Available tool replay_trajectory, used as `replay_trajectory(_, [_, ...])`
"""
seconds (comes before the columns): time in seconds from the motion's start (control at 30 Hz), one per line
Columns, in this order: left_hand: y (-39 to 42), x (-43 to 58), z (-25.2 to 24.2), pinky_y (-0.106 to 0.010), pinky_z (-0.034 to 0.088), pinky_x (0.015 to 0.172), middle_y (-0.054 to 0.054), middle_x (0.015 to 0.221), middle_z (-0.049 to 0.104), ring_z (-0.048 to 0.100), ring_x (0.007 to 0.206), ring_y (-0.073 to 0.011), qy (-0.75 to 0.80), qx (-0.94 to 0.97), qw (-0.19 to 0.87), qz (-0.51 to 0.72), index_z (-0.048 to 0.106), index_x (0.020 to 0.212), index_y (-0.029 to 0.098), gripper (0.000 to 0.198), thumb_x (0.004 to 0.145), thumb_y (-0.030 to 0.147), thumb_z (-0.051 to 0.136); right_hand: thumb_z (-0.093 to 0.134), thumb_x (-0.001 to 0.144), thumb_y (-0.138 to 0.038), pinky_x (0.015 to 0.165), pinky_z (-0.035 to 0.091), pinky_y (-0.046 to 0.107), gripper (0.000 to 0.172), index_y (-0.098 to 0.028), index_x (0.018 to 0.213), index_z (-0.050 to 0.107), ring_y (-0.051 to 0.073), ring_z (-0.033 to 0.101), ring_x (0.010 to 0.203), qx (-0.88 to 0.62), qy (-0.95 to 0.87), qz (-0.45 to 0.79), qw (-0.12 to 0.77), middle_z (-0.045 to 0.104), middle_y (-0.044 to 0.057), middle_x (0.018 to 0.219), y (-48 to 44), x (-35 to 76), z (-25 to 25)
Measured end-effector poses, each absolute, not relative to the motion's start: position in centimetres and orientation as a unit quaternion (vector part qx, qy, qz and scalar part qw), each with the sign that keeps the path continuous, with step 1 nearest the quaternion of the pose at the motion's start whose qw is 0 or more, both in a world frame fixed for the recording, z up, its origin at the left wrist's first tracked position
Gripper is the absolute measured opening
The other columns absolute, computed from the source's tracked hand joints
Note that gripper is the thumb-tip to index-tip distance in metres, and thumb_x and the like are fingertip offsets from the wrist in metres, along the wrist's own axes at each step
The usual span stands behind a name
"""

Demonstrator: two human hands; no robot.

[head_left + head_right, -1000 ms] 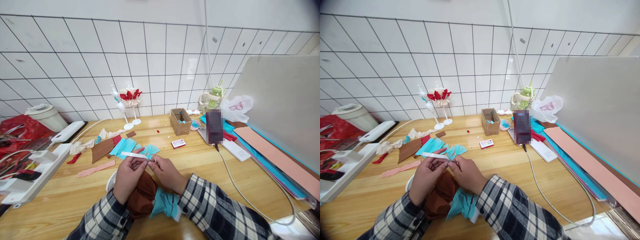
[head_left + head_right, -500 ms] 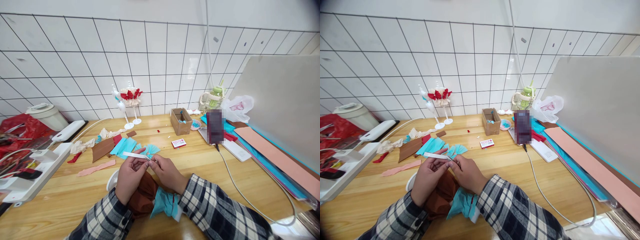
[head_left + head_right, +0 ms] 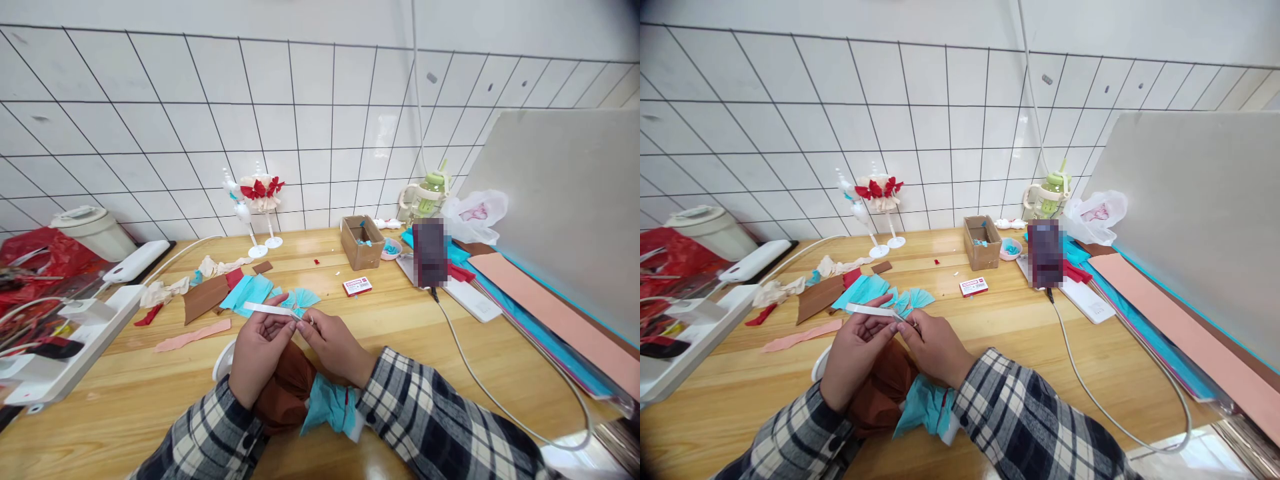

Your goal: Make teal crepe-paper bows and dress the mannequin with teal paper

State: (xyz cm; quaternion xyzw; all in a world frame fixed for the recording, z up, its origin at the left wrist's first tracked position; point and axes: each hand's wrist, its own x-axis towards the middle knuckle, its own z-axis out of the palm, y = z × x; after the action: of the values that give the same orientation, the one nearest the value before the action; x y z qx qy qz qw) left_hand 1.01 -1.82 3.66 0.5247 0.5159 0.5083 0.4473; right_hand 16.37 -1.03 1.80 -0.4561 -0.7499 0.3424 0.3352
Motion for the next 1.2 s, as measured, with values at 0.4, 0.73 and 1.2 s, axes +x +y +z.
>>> replay_trajectory(0.4, [-1.7,0.8,4.0,-0.033,0.054,0.081,-0.005,0.091,0.070,0.067,0.088,-0.0198,0.499,0.517,0.467,0.515,0.052,0.127,0.017,0.061,0.074,0.041,0.069,0.042,0.096,-0.035,0.057,0.027,0.022,0.024,-0.021,0.081,0.053,0.012,0.047,0.062,-0.451,-0.756,0.329,0.343,0.053,-0.003,0.067,-0.9,16.5,1.6])
replay_trajectory(0.73, [-1.4,0.4,3.8,-0.033,0.054,0.074,-0.005,0.075,0.073,0.068,0.076,-0.0208,0.561,0.492,0.419,0.517,0.065,0.101,0.015,0.046,0.071,0.049,0.071,0.042,0.096,-0.033,0.056,0.025,0.022,0.023,-0.021,0.079,0.051,0.011,0.044,0.061,-0.429,-0.761,0.350,0.339,0.049,-0.005,0.064,-1.1,16.5,1.9])
replay_trajectory(1.2, [-1.0,0.2,3.6,-0.029,0.055,0.075,-0.003,0.080,0.073,0.068,0.075,-0.0157,0.511,0.450,0.477,0.556,0.061,0.106,0.015,0.052,0.062,0.033,0.081,0.044,0.095,-0.035,0.057,0.026,0.022,0.022,-0.021,0.080,0.051,0.011,0.045,0.061,-0.448,-0.757,0.341,0.332,0.049,-0.005,0.065,-0.9,16.5,1.5])
